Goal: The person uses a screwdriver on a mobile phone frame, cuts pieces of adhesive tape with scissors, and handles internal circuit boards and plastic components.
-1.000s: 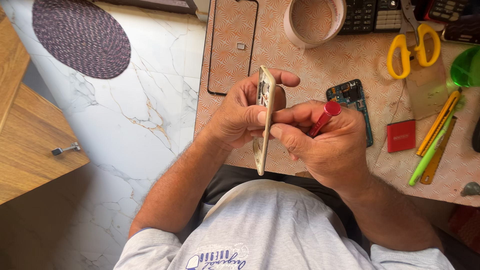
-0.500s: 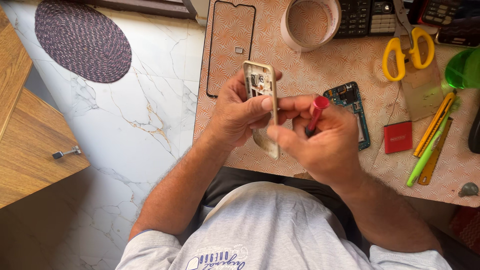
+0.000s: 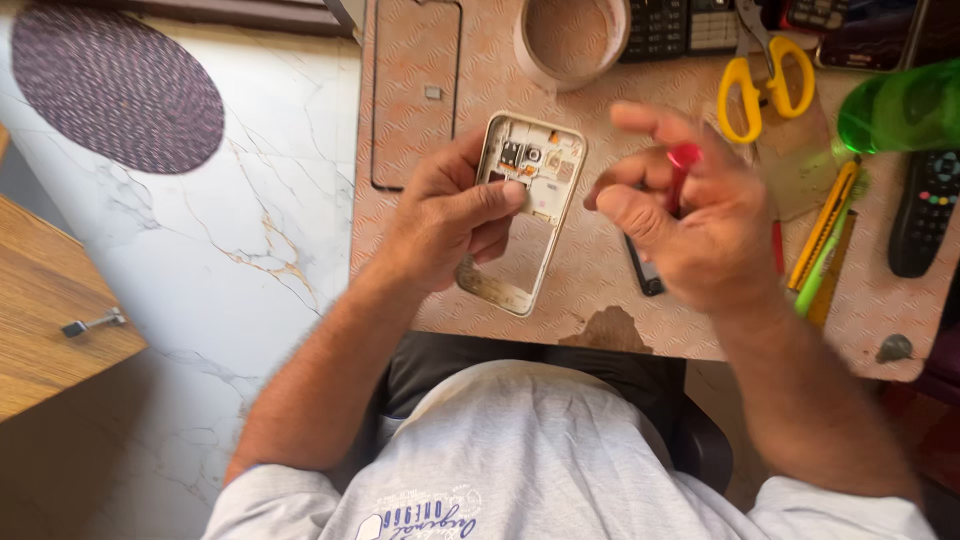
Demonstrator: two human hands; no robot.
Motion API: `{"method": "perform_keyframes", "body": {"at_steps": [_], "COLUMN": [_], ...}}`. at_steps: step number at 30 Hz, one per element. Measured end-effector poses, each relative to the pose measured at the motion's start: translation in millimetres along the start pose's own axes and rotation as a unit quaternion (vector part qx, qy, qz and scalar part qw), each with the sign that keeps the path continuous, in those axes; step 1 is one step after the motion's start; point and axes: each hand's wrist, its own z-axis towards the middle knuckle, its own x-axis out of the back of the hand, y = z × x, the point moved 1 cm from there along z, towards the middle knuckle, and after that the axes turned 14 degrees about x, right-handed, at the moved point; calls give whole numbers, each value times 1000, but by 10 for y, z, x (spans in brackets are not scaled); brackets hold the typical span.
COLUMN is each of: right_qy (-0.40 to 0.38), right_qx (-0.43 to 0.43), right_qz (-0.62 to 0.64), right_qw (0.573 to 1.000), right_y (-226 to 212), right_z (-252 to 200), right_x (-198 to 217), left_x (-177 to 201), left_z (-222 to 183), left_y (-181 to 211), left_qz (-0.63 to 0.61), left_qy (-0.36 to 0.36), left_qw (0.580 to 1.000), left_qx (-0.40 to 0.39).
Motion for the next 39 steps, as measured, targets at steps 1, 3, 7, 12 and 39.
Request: {"method": "perform_keyframes", "body": {"at_steps": [1,3,7,12,39], "right_qy": [-15,-75,-129,-121,-135], "right_qx": [-15,14,47,102,108], "right_qz": [49,4,-21,-130,-292], "right_qw": [999,997,990,979,941], "right_y": [-18,-44,-87,-175,-603], "right_z": [30,59,147,295,421], "right_x": [67,106,312,613,89], "left_x": [-37,-108,-228,-427,-384], "left_z": [-2,17,175,515,82], "left_y": [35,118,209,431,430], "left_qz": [22,47,41,250,71], "left_qy": [-3,-14,-50,-9,-119], "left_qw": [1000,999,996,968,989], "left_qx": [-2,9,66,3,56]}}
